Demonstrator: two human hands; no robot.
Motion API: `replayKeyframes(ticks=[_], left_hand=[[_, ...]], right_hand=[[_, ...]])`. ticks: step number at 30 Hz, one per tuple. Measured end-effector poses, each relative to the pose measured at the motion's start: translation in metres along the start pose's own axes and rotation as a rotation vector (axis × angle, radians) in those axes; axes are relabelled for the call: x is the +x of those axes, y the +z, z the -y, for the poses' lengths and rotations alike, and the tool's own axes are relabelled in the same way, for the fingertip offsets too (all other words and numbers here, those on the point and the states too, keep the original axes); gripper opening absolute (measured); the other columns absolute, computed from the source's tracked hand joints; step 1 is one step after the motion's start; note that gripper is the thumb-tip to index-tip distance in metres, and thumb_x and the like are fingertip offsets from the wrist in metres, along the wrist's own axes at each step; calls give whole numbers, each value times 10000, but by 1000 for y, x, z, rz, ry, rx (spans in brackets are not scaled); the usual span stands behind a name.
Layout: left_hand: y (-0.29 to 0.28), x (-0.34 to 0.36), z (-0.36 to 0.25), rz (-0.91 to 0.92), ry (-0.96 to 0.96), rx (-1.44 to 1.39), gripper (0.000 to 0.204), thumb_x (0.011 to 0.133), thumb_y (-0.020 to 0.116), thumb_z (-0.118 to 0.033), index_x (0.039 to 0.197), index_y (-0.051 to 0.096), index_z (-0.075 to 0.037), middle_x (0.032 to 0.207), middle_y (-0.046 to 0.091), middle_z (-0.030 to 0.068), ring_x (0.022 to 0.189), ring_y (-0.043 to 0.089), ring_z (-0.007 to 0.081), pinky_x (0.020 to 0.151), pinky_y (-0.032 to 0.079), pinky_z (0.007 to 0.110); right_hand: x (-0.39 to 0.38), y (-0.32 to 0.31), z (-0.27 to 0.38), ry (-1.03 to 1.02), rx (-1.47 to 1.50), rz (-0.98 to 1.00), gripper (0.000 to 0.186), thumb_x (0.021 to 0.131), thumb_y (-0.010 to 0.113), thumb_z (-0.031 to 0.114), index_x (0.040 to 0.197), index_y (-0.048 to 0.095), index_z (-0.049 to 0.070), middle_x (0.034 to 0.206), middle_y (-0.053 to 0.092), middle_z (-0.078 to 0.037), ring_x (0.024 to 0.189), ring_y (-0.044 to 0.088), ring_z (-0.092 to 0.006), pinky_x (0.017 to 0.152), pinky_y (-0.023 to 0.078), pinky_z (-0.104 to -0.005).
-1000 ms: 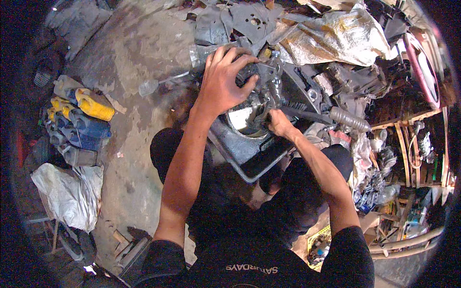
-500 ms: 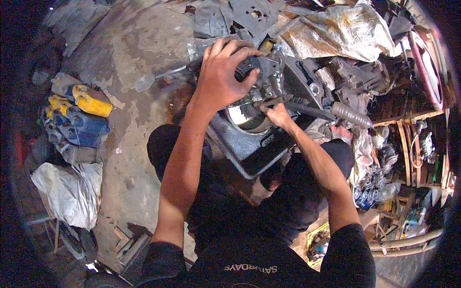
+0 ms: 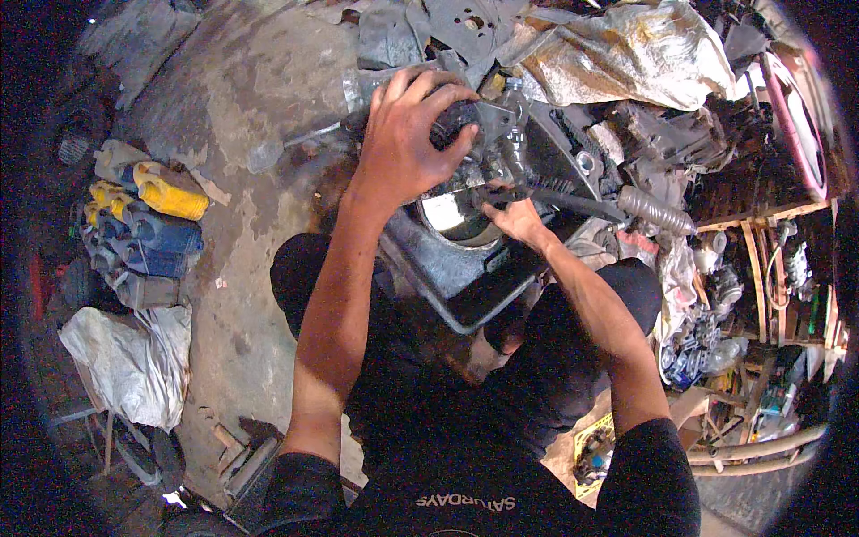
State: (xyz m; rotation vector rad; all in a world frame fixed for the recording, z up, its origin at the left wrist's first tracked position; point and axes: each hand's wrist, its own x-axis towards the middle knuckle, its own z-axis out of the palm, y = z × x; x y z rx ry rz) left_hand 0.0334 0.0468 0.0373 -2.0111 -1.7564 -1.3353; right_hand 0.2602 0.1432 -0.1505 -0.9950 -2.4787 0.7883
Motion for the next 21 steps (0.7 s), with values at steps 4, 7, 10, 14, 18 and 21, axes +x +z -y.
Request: replayKeyframes(ticks=[4,7,10,14,18,21], left_hand=[[-3,-3,3,13,-2,9,316,722,735,-193,1024,666,-130,1122,615,63,1153,500,310,978,385,464],[-4,-4,2,18,-8,4,315,727,731,-202,1026,667,-129,1124,616,65,1159,498,311,982,383,467],[-3,-3,4,20,0,-1,316,731,727,-211,1030,670,-129,1125,617,65,1160,500,311,985,382,469],[-2,-3,4,7,2,-10,320,730,728,-212,1035,673,-131,1124,619,63,1154,504,312,986,382,468],[-4,-2,2,8,43,45,351,752,749,-230,1077,668,-128,1138,619,89,1115,527,318,966,425,441],[-3,-2,3,15,36,40,352,749,751,-224,1077,667,-130,1140,618,88,1110,529,316,961,425,440]], right_hand=[[3,-10,25,180,190,120,473,848,656,318,1234,589,54,1212,629,-176,1098,614,-330,949,475,-386],[2,-12,27,215,175,154,446,893,613,297,1265,569,55,1257,606,-162,1189,562,-275,1033,411,-365],[3,-15,26,148,52,273,392,933,565,310,1274,582,117,1270,612,-81,1247,506,-195,1097,324,-331],[5,-21,32,228,-28,501,358,970,520,297,1295,575,160,1305,589,-19,1341,385,-118,1158,188,-303],[2,-9,14,210,11,398,361,963,533,306,1295,576,172,1303,593,-6,1313,421,-115,1149,207,-295],[-3,0,4,203,108,274,385,938,575,302,1295,576,157,1305,591,-23,1291,449,-134,1133,261,-311]])
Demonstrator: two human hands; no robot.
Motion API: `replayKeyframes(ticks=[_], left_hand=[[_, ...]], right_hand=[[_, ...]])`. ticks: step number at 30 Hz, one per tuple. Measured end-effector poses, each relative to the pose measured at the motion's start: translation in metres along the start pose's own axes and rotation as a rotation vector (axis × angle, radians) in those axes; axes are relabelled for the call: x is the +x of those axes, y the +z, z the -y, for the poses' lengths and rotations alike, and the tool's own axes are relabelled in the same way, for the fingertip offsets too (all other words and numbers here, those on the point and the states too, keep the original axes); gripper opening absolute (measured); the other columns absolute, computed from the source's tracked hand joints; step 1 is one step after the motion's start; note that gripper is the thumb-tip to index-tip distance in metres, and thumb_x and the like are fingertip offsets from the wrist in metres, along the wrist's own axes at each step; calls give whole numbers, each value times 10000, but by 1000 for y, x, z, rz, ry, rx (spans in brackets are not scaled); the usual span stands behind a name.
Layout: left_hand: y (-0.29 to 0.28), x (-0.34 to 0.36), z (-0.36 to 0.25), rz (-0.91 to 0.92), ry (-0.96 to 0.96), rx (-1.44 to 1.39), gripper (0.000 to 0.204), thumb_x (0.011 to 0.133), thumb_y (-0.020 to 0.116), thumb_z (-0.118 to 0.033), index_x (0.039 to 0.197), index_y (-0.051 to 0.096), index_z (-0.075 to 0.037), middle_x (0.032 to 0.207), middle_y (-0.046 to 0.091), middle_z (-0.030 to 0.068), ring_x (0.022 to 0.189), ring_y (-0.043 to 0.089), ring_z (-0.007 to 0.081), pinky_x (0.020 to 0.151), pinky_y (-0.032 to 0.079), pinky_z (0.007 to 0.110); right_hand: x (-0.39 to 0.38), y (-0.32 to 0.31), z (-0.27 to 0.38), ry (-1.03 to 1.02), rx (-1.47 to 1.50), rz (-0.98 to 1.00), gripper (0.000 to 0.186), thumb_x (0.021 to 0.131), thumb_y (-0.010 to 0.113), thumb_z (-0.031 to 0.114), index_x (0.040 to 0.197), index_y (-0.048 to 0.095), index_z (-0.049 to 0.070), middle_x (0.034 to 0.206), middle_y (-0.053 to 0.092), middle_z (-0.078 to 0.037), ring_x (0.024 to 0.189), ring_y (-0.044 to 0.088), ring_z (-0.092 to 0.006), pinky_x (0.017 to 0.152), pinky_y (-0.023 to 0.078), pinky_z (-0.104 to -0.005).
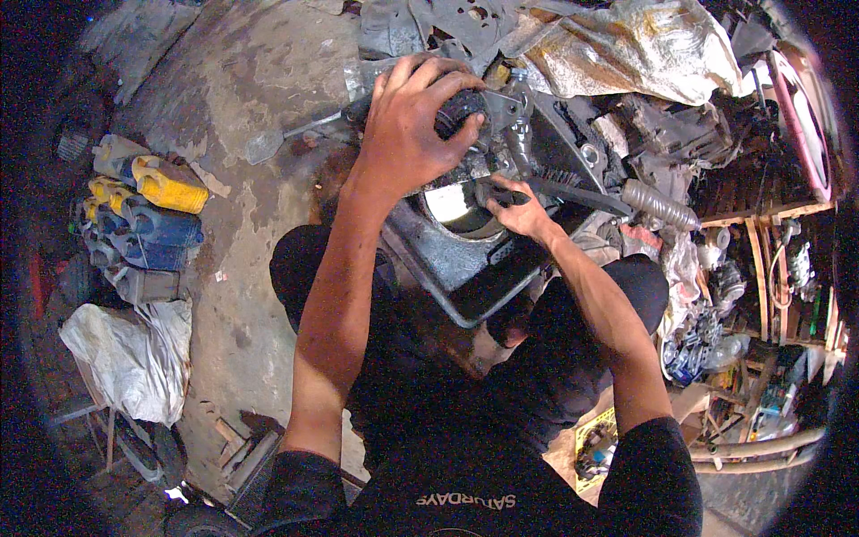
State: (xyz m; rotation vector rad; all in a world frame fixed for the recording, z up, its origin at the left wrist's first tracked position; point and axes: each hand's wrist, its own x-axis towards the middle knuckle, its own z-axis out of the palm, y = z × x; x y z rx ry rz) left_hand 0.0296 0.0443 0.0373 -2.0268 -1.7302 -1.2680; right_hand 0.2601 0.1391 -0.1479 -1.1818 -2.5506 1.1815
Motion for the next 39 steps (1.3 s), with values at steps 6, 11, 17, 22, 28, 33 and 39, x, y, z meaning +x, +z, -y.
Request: replayKeyframes(ticks=[6,11,17,22,28,33,39], left_hand=[[0,-1,1,-4,-2,-1,345,746,751,-215,1072,668,-139,1137,618,83,1108,532,311,961,424,440],[0,0,1,2,1,-4,342,748,750,-220,1070,668,-140,1136,619,80,1113,530,312,962,423,440],[1,0,2,4,-22,-42,319,736,735,-209,1039,668,-135,1122,618,65,1135,512,310,967,402,452],[1,0,4,9,-33,-37,315,730,726,-206,1031,670,-134,1118,616,64,1149,503,309,978,385,457],[-2,3,-2,3,-43,-44,311,727,725,-207,1025,672,-136,1119,614,70,1148,499,314,982,378,456],[-9,5,-5,51,-56,-14,347,748,751,-226,1075,663,-152,1131,610,78,1122,513,325,973,404,449],[-3,7,-8,41,-58,-13,356,728,769,-217,1064,664,-160,1115,610,65,1096,518,315,960,408,439]], right_hand=[[-3,-8,9,-72,-110,77,460,872,657,306,1281,576,112,1299,588,-95,1254,496,-204,1093,353,-338],[-3,1,-1,-46,-39,-20,438,874,646,308,1256,586,102,1300,589,-75,1270,480,-203,1093,347,-335],[-3,-3,-9,-83,-136,133,452,869,646,346,1258,588,123,1351,542,-59,1288,446,-246,1111,316,-334],[5,-1,-17,37,-19,80,493,863,648,381,1289,575,143,1396,495,-49,1331,387,-237,1131,275,-314],[6,-33,16,70,216,-180,456,840,651,196,1267,581,53,1148,655,-155,1041,622,-245,973,454,-332],[9,-74,25,-26,507,-242,331,846,612,132,1158,635,26,1005,673,-76,870,623,-157,770,515,-310],[-7,-82,26,-157,236,-539,304,816,601,110,1096,644,-3,945,668,-56,837,601,-136,762,502,-288]])
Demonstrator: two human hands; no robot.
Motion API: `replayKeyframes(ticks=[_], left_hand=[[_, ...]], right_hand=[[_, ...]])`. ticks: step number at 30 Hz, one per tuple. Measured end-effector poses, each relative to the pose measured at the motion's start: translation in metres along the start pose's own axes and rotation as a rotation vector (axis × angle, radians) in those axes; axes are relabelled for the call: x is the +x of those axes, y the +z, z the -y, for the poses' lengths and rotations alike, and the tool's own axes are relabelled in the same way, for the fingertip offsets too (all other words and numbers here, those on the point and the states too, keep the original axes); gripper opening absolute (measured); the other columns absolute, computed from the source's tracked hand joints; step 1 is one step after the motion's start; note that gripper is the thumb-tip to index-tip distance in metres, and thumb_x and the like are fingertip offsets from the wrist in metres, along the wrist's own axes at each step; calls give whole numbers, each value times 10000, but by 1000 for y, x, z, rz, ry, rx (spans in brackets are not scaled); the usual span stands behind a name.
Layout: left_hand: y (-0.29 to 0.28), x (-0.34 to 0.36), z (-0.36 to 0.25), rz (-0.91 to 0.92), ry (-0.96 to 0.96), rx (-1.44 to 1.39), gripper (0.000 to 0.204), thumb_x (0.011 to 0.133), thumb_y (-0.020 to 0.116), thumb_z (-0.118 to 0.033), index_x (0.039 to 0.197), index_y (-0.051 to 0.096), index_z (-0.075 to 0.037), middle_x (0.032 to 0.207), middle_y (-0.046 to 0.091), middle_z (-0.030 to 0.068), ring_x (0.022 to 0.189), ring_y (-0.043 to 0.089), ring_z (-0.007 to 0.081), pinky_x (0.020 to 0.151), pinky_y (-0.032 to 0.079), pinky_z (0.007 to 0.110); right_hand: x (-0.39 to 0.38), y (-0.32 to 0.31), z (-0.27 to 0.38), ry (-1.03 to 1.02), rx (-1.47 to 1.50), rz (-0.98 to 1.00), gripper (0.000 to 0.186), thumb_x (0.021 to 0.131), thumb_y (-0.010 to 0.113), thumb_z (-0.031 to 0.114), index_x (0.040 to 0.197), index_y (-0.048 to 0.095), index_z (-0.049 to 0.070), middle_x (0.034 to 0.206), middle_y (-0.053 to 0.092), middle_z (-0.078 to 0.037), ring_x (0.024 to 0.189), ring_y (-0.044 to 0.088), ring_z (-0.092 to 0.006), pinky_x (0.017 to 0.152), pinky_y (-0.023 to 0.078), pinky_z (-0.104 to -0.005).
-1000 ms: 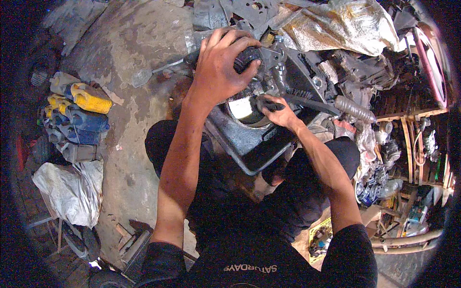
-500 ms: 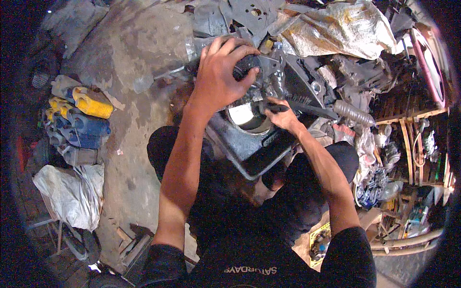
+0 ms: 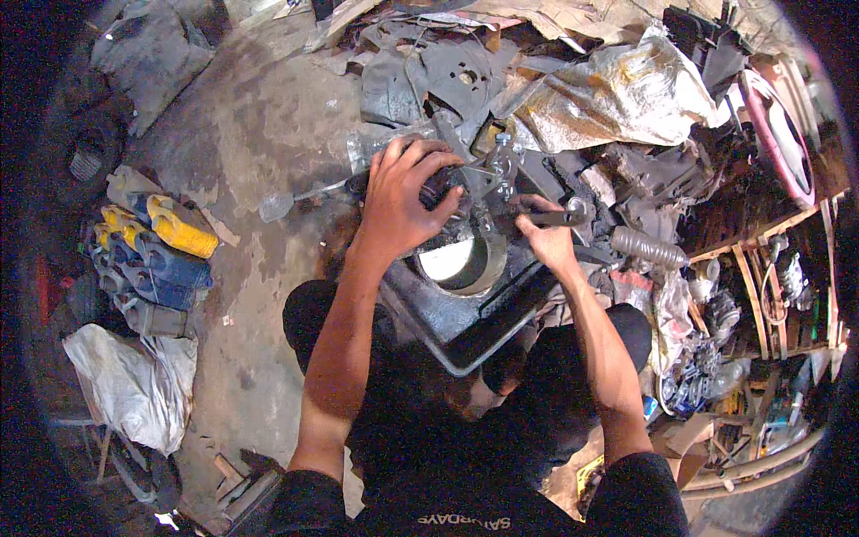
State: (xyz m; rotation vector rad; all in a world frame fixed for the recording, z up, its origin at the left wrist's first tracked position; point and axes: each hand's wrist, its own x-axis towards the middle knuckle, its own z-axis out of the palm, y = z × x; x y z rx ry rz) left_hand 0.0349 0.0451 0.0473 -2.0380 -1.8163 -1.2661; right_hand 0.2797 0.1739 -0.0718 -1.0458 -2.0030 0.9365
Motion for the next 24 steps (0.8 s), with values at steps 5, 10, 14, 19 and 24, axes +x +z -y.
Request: replayKeyframes(ticks=[5,10,14,19,24], left_hand=[[-2,-2,3,-19,9,-35,331,715,747,-181,1031,656,-144,1106,605,41,1096,509,278,941,384,413],[-3,-4,4,-32,12,-18,344,711,749,-187,1040,657,-144,1117,602,44,1093,512,283,938,381,414],[-4,-2,0,-68,-20,120,408,689,769,-268,1062,657,-144,1149,588,75,1105,510,297,959,370,419],[-1,-7,9,-76,-95,71,480,674,784,-351,1096,659,-159,1162,571,124,1108,530,322,941,391,452],[-1,-7,13,-38,-95,81,488,691,787,-357,1128,654,-183,1174,572,124,1105,545,339,936,418,469]], right_hand=[[-9,-2,35,144,72,48,410,762,677,139,1139,642,-20,941,692,-80,859,630,-165,797,505,-316],[-1,-24,59,77,174,-205,317,827,559,130,1097,667,5,932,674,-52,839,606,-142,770,495,-295],[-3,-49,56,-126,348,-260,449,930,520,375,1200,619,31,825,562,-5,738,520,-129,653,490,-264],[-16,-34,120,-183,251,-311,419,888,534,309,1126,653,-14,1121,657,-104,1076,570,-195,962,419,-340],[-12,5,138,-309,7,-145,369,808,664,64,1171,626,6,1120,661,-147,986,649,-236,880,497,-333]])
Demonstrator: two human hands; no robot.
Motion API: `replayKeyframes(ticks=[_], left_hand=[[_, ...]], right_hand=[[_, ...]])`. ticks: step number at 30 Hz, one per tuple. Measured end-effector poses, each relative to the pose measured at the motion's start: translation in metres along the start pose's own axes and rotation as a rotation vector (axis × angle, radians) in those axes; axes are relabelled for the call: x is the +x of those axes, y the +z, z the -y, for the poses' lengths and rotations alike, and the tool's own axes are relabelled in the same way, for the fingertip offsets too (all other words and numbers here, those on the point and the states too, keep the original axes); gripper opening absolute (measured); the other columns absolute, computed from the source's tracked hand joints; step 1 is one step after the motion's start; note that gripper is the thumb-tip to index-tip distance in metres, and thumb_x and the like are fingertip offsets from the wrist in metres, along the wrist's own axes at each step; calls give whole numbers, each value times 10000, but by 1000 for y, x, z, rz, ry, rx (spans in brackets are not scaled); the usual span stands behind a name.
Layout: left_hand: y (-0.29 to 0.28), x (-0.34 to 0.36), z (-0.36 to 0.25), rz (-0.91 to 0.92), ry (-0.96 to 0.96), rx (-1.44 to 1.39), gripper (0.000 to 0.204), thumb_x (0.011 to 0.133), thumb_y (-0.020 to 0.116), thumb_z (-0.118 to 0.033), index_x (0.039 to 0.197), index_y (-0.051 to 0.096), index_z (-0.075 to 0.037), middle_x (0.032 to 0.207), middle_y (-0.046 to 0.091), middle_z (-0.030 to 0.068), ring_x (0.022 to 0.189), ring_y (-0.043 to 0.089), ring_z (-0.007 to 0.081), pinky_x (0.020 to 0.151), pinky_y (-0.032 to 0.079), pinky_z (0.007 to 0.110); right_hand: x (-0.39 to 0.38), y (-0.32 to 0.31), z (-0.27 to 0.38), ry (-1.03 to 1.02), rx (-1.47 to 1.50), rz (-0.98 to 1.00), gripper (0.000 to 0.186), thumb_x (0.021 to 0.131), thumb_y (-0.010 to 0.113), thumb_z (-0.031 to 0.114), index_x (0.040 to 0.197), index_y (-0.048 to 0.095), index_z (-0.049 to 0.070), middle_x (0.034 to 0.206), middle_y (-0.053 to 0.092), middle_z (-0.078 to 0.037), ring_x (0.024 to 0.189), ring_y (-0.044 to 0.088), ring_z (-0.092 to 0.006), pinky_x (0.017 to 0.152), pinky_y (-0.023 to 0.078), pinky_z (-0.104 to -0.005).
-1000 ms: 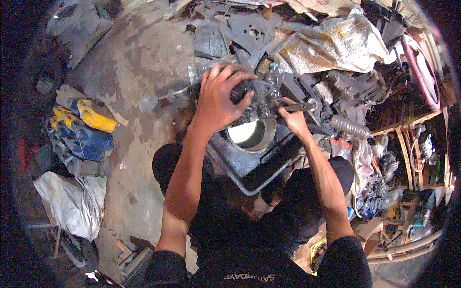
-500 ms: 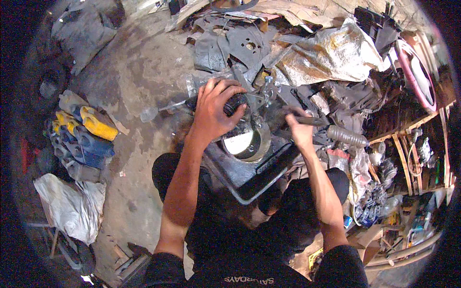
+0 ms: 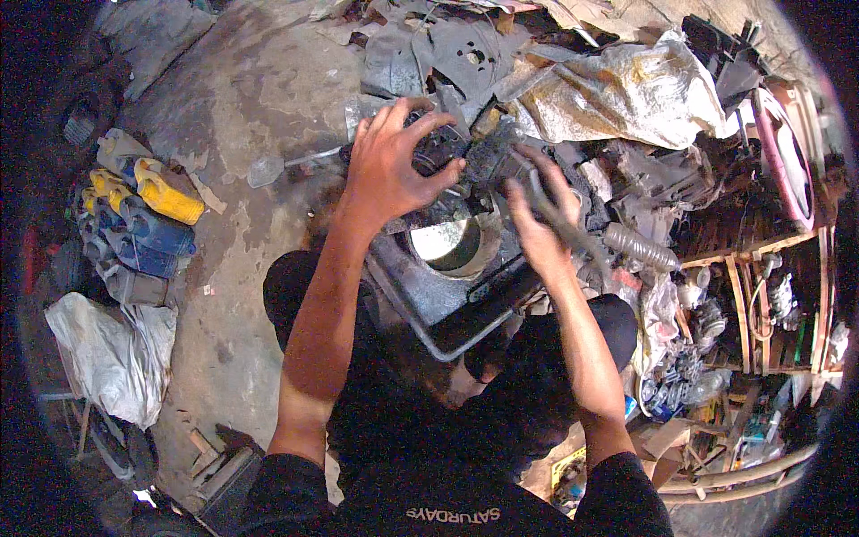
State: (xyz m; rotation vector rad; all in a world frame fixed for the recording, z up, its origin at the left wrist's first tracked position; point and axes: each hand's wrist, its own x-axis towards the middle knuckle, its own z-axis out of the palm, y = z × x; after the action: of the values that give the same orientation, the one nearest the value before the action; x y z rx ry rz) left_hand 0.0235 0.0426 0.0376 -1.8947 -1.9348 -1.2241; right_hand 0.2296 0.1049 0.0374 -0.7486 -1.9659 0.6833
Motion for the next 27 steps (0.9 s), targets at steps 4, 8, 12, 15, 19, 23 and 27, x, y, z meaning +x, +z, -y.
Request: replayKeyframes(ticks=[4,8,12,15,19,23,27], left_hand=[[-1,2,2,43,1,10,482,699,787,-346,1137,655,-192,1177,573,127,1102,553,346,927,446,455],[1,3,3,-43,6,-39,431,659,794,-308,1053,676,-180,1128,582,101,1050,559,320,865,453,439],[1,1,-1,-67,-2,-27,412,659,797,-312,1031,683,-178,1107,584,96,1013,572,316,843,485,427],[3,2,-2,-17,4,-25,459,684,810,-295,1106,666,-186,1126,585,116,1054,566,330,888,480,428],[2,4,1,-77,35,-52,436,639,812,-283,1039,689,-160,1090,610,87,985,579,323,828,497,417],[5,4,1,-88,18,-71,425,625,814,-264,1021,694,-166,1084,611,76,968,581,313,814,502,414],[6,4,-3,-58,10,-45,420,649,811,-265,1038,685,-170,1107,609,76,1000,579,316,841,497,414]], right_hand=[[2,8,0,-222,-65,-30,370,766,705,72,1126,642,15,985,677,-173,891,682,-291,789,532,-353],[-8,-3,-10,-85,-108,1,320,768,704,64,1080,662,7,935,695,-153,837,691,-242,742,536,-336],[4,-8,1,-33,-83,-214,290,789,706,86,1065,673,5,952,709,-148,861,695,-216,764,538,-316],[11,-3,3,-72,-113,-130,317,841,659,87,1143,630,-7,925,685,-107,824,634,-156,748,506,-291],[-27,21,-23,-216,-59,-52,272,737,689,67,998,637,10,751,625,-127,656,638,-217,608,505,-318],[-22,7,-17,-131,-137,-161,299,754,666,42,1048,637,-2,740,644,-125,634,635,-197,620,510,-310],[7,3,1,-218,-127,-251,369,746,714,67,1095,609,8,813,651,-146,678,661,-242,608,518,-324]])
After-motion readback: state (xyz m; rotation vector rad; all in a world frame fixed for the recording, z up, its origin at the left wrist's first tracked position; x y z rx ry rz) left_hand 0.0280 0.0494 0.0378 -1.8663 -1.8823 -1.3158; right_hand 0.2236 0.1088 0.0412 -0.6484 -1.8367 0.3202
